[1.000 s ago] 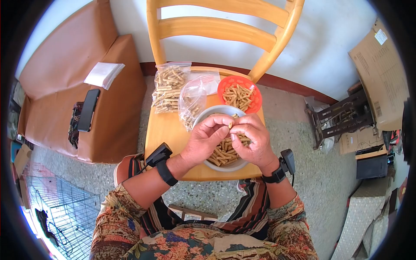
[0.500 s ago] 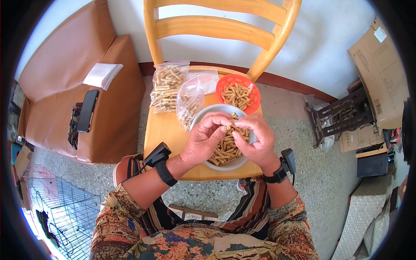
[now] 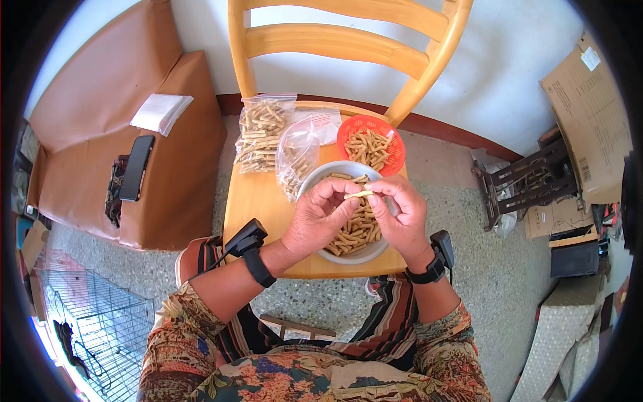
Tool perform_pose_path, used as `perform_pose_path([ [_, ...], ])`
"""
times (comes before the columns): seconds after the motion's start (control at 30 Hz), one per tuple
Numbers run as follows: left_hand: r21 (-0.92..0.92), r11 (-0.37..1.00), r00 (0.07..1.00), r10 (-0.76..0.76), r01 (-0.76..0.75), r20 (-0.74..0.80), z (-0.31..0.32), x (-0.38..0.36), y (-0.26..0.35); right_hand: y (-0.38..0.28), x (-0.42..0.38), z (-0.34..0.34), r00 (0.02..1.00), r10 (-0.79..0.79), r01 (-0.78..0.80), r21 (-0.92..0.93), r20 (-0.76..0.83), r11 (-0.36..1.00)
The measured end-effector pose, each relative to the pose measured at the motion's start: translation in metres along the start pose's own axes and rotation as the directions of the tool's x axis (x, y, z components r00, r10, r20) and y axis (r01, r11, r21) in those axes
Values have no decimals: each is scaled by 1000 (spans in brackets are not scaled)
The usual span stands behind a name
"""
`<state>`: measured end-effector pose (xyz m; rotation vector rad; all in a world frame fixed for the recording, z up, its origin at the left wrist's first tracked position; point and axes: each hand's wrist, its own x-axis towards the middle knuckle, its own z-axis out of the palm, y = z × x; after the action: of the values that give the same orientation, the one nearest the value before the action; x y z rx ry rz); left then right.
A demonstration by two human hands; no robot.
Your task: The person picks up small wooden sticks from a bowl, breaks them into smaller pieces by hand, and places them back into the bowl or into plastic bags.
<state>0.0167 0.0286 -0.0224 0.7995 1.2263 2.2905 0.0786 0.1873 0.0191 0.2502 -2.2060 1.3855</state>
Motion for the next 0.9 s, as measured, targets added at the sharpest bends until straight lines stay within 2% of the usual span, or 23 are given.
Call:
perform_pose_path([
  [0.2, 23, 998, 997, -52, 53, -62, 2, -1, 2, -5, 5, -1, 992, -123, 127, -122, 42, 984],
  [0.3, 16, 1000, 998, -14, 15, -54, 4, 2, 0, -7, 5, -1, 993, -118, 120, -162, 24, 980],
  [0.33, -3, 1000, 995, -26, 26, -101, 6, 1, 2, -8, 7, 1, 991, -129, 132, -155, 32, 979],
  [0.37, -24, 999, 988, -38, 35, -148, 7, 1, 5, -9, 9, 3, 991, -121, 113, -150, -48, 982],
  [0.4, 83, 996, 987, 2, 12, -160, 6, 0, 11, -10, 12, 5, 986, -112, 93, -145, -126, 985],
  [0.43, 85, 996, 986, 14, 1, -167, 7, -3, 12, -9, 17, 7, 986, -121, 104, -143, -117, 984],
  [0.5, 97, 992, 983, 98, -83, -154, 11, -14, 12, -8, 26, 13, 972, -38, 26, -53, -231, 998],
  [0.57, 109, 989, 981, 120, -104, -150, 14, -24, 9, -12, 38, 21, 976, -55, 38, -80, -213, 996],
  [0.63, 306, 936, 985, 171, -175, 39, 13, -28, 13, -14, 52, 34, 981, -37, 34, -20, -188, 999],
  [0.77, 289, 932, 973, 188, -219, 134, 14, -30, 13, -22, 77, 55, 987, -103, 86, -134, -127, 987],
  [0.9, 290, 895, 938, 300, -340, 173, 14, -25, 12, -8, 83, 74, 997, -72, 67, -102, -42, 993],
])
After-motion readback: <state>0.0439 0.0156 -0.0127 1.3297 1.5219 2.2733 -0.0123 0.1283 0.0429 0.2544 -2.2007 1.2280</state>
